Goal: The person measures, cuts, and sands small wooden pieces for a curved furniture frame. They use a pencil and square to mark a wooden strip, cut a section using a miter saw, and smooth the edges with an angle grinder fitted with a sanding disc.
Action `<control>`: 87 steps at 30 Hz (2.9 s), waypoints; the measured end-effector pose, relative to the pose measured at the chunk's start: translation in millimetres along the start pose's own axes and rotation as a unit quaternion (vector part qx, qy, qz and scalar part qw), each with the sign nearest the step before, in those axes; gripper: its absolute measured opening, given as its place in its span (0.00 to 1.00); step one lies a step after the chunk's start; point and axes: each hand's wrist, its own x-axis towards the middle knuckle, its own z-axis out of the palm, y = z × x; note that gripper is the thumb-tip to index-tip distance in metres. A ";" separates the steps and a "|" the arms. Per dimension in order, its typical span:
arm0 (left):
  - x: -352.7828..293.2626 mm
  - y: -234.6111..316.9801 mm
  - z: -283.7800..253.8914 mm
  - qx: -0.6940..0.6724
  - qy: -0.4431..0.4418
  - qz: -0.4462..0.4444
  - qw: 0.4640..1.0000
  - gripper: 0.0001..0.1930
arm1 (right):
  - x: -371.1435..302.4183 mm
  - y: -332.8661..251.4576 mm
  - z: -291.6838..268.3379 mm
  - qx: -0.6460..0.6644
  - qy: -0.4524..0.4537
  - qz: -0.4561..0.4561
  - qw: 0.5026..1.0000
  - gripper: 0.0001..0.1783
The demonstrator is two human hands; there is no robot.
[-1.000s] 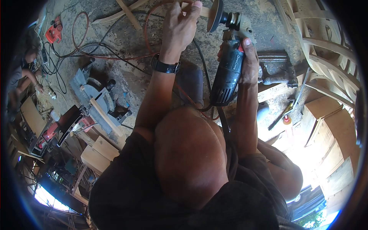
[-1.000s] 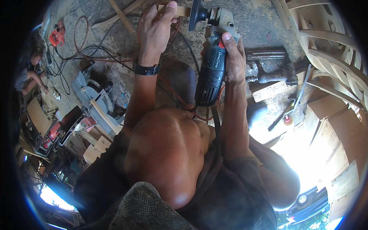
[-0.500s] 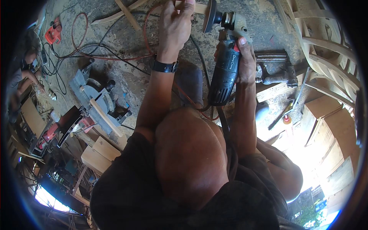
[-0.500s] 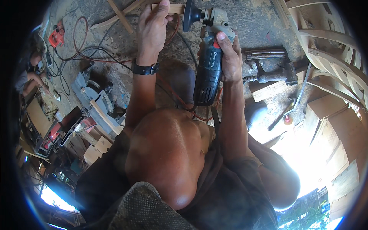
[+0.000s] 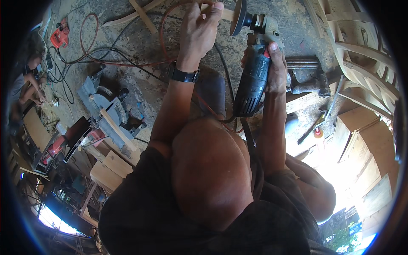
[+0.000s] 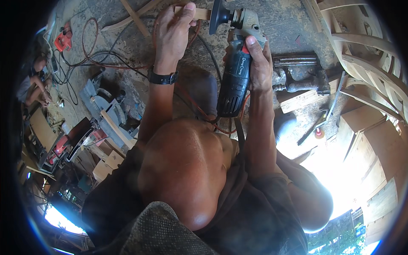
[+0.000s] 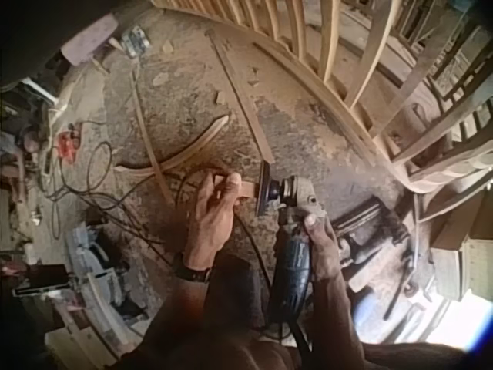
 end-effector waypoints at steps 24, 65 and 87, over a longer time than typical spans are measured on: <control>6.0 -18.8 7.5 0.002 0.082 -0.124 0.989 0.31 | 1.6 4.0 0.0 0.014 0.001 0.007 1.000 0.25; 0.8 -11.3 6.9 -0.090 0.008 0.007 0.996 0.23 | -2.6 -3.1 -1.2 -0.006 0.003 0.006 1.000 0.27; 2.8 -24.6 7.5 -0.153 -0.013 0.026 0.988 0.21 | -4.0 -8.4 5.3 -0.011 0.016 -0.013 1.000 0.28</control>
